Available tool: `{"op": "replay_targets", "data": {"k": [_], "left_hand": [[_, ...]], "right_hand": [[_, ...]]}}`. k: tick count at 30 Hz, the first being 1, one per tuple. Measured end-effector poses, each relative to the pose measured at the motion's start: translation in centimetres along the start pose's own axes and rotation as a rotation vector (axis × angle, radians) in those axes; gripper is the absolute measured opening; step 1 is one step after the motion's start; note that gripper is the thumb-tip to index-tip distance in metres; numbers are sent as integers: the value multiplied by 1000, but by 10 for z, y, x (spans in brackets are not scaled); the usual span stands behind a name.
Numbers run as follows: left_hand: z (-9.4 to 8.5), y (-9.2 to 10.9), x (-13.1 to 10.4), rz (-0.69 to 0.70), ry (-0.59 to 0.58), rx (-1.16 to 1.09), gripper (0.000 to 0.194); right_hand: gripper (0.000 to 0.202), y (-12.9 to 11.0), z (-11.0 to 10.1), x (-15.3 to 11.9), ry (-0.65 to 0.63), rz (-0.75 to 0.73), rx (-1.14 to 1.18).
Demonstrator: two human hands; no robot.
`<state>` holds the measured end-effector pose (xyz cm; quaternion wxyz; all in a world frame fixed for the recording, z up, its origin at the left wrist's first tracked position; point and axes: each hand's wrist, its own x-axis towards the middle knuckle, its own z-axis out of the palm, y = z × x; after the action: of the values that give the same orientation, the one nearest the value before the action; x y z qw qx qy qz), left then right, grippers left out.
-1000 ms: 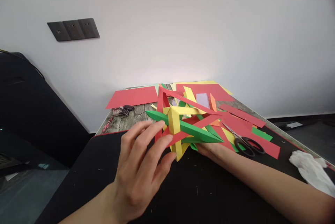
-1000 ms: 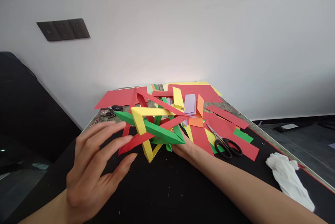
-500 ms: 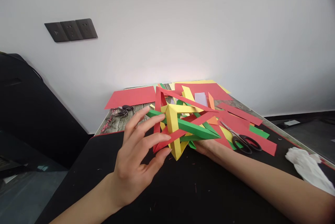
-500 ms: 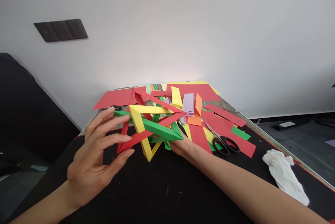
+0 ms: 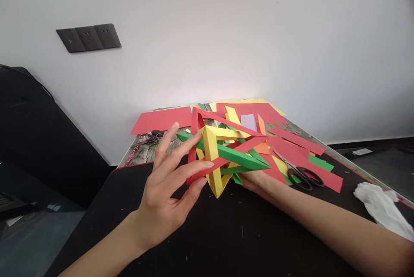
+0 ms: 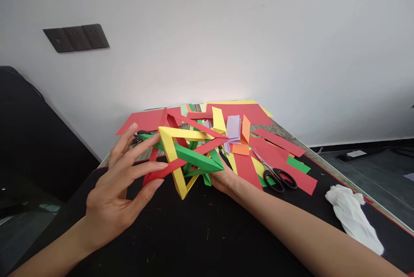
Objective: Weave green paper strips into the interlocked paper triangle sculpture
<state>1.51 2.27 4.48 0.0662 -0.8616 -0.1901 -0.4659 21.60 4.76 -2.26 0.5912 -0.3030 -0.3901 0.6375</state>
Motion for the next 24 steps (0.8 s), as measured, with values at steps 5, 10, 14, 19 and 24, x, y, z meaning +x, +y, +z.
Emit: {"op": "replay_targets", "data": {"k": [5,10,14,19,24], "left_hand": [[-1,1,1,7,-6,-6,29],[3,-2,-3,-72,33,-144,40],[7,-5,-6,-106,119,-263,68],[8,-6,-7,-123,71,-241,69],[7,-6,-6,-110,69,-211,69]], "right_hand": [[37,0,-1,0,-9,2,-13],[31,-2,0,1,-2,10,-6],[28,0,-1,2,5,25,5],[34,1,-1,2,6,26,18],[39,-1,1,1,0,38,28]]}}
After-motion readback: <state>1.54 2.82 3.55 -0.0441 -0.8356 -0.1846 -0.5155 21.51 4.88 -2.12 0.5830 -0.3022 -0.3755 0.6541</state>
